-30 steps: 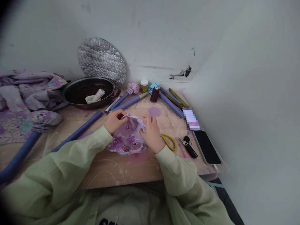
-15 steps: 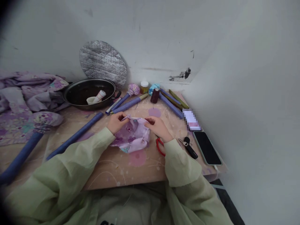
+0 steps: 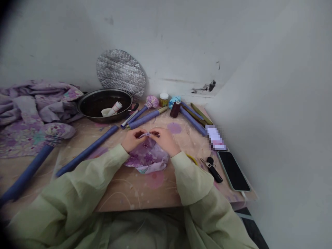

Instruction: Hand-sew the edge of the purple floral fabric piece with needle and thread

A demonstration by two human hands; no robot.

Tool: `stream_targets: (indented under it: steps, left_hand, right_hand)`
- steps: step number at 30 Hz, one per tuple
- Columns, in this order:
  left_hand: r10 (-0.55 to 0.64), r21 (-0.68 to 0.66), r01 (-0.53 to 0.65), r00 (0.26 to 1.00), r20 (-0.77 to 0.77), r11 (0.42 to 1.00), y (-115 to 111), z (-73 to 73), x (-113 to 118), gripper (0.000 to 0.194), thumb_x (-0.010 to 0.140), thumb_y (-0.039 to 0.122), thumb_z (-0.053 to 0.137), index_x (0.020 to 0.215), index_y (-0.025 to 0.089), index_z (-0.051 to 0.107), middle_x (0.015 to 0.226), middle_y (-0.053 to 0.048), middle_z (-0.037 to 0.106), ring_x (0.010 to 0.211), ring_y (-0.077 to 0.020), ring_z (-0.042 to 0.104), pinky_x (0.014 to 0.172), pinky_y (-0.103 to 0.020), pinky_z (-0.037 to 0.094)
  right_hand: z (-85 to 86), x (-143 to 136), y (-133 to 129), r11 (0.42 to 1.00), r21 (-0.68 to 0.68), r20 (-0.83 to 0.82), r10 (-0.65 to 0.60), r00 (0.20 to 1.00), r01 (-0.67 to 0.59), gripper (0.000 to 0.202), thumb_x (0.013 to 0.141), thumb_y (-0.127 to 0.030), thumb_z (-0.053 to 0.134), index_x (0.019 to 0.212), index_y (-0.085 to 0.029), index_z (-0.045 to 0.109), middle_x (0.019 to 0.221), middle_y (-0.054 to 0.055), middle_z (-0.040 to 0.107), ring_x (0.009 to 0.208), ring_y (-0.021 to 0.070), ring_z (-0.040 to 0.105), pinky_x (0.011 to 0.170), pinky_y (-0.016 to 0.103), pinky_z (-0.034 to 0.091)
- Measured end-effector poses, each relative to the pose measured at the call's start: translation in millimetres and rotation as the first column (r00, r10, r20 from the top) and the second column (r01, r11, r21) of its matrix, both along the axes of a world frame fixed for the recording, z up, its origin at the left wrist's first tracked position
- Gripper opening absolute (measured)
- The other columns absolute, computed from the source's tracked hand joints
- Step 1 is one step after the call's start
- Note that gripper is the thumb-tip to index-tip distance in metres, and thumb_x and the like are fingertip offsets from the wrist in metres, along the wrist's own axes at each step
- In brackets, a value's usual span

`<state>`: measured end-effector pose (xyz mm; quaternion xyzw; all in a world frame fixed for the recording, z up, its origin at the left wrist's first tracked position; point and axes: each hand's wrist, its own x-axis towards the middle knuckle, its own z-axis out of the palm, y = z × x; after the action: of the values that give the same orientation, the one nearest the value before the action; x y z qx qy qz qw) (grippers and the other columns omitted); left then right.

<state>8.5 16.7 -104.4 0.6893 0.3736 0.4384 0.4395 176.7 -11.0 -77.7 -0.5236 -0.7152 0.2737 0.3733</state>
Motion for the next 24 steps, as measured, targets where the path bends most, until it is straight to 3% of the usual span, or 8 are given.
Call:
stream_targets:
  steps: [12,24]
  left_hand:
    - [-0.097,-0.001,0.097,0.994,-0.044,0.995,-1.4,8.9,-12.2,0.015,0.070,0.025,0.066,0.080,0.014,0.069,0.078,-0.005,0.072,0.065,-0.0137,0.063,0.061,-0.024,0.052]
    - [-0.146,0.065,0.153,0.984,-0.103,0.986,-1.0,7.3,-17.6,0.018,0.074,0.023,0.066,0.089,0.015,0.071,0.089,-0.007,0.074,0.081,-0.0177,0.067,0.075,-0.028,0.052]
  right_hand:
    - [0.3,5.3,-1.8,0.999,-0.042,-0.041,0.031,0.999,-0.033,0.012,0.078,-0.027,0.063,0.078,-0.017,0.071,0.078,0.005,0.074,0.072,0.0169,0.066,0.071,0.031,0.053]
    - [7.4,-0.9,-8.6,0.998,-0.047,-0.047,0.046,0.998,-0.048,0.009,0.079,-0.023,0.064,0.078,-0.018,0.071,0.079,0.004,0.074,0.075,0.0172,0.067,0.070,0.029,0.050]
